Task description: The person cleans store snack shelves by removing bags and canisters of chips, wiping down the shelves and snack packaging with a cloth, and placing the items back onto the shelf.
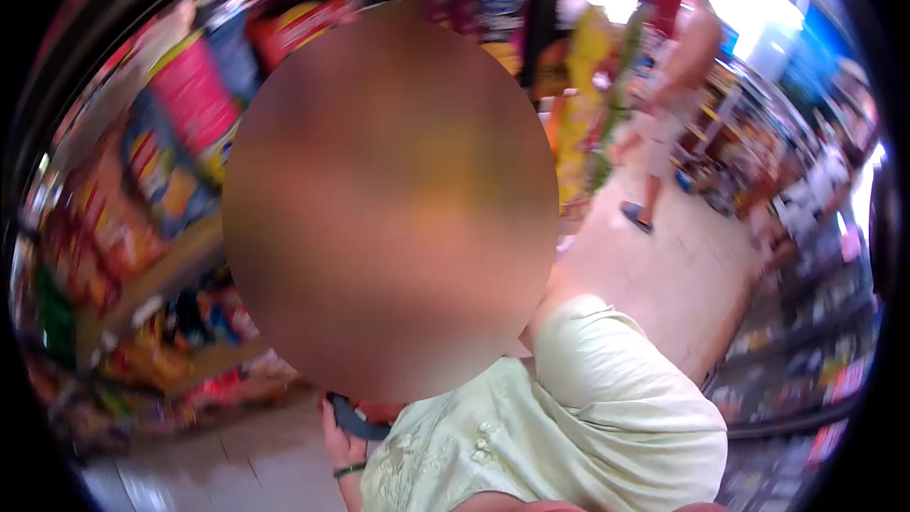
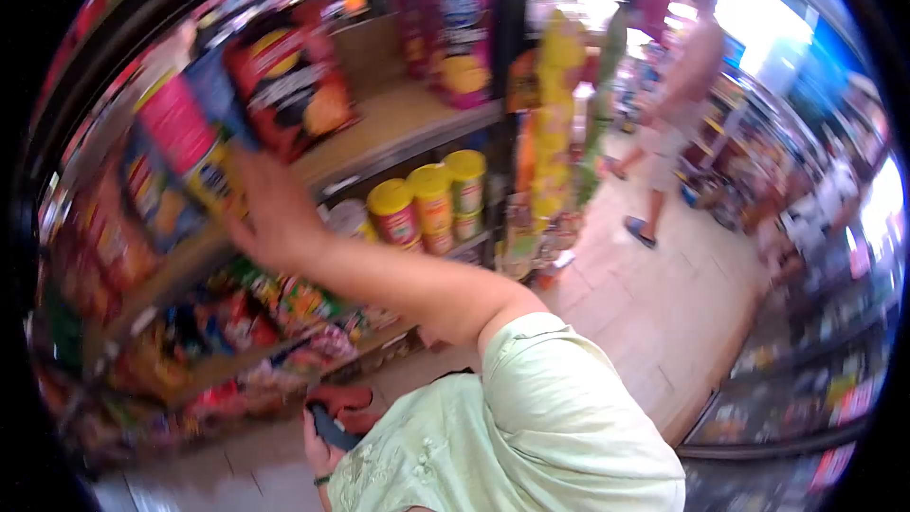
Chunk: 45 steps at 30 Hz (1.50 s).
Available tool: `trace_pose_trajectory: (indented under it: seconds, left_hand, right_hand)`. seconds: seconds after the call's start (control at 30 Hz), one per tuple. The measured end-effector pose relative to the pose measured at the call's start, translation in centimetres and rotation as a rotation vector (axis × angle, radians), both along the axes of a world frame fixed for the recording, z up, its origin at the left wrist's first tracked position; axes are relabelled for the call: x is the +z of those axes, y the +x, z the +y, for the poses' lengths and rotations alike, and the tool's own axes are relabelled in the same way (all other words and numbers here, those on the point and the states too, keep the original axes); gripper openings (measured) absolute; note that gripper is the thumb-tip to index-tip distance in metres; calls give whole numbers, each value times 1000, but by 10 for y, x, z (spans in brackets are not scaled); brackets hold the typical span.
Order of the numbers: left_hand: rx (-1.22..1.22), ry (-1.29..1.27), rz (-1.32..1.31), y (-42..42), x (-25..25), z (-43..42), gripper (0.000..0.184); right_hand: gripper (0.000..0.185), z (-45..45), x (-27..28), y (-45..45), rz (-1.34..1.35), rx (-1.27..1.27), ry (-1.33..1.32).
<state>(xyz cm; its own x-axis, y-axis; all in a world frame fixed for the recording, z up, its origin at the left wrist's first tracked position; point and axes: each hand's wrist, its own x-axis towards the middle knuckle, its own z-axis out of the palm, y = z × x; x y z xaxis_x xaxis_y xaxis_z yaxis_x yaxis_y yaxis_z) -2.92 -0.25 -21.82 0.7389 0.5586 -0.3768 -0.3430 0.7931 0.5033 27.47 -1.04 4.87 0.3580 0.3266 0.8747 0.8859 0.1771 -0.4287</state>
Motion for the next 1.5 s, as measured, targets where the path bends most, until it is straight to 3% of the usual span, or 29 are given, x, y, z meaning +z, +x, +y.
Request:
trace_pose_trajectory:
  seconds: [0.07, 0.1, 0.17, 0.2, 0.27, 0.33, 0.43, 0.5, 0.53, 0.57, 0.67, 0.77, 0.93, 1.1, 1.27, 1.5]
  left_hand:
    - [-98, 0, -20, 13, -6, 9, 42]
    - [-125, -3, 0, 21, -12, 13, 43]
    - [-219, -49, -10, 42, -11, 18, 46]
    - [-313, -36, -73, 50, -7, 18, 47]
    - [-369, 45, -127, 61, -45, 33, 53]
    - [-398, 44, -43, 81, -26, 25, 52]
    - [-399, 103, 24, 112, -7, 12, 47]
    - [-546, 51, -174, 126, 7, 15, 39]
    - [-330, 70, 15, 137, 18, -2, 31]
    - [-268, 104, 3, 148, 24, -8, 31]
    - [-293, 142, -85, 169, 67, -30, 33]
    - [-313, 135, -155, 178, 68, -38, 32]
    - [-290, 98, -60, 166, 58, -57, 31]
    - [-243, 216, -5, 145, 66, -70, 40]
    - [-197, 199, 38, 129, 54, -68, 41]
    - [-165, 208, 79, 142, 75, -110, 34]
  right_hand:
    - [49, -53, -9, -6, -27, 100, -159]
    - [41, -80, -15, -1, -162, 132, -165]
    - [42, -125, -45, 10, -170, 144, -369]
    - [39, -146, -67, 11, -94, 108, -486]
    - [33, -187, -117, 20, 92, 36, -651]
    - [30, -236, -132, 18, 276, -47, -776]
    - [24, -291, -162, 19, 392, -256, -687]
    - [16, -316, -179, 21, 513, -385, -530]
    - [12, -328, -189, 21, 571, -382, -418]
    - [12, -340, -214, 29, 757, -311, -343]
    - [14, -363, -194, 27, 755, -357, -401]
    - [14, -379, -176, 29, 779, -381, -408]
    - [15, -385, -170, 50, 810, -497, -472]
    - [18, -374, -192, 72, 738, -228, -431]
    - [19, -374, -187, 79, 690, -113, -492]
    - [21, -399, -198, 91, 773, -39, -559]
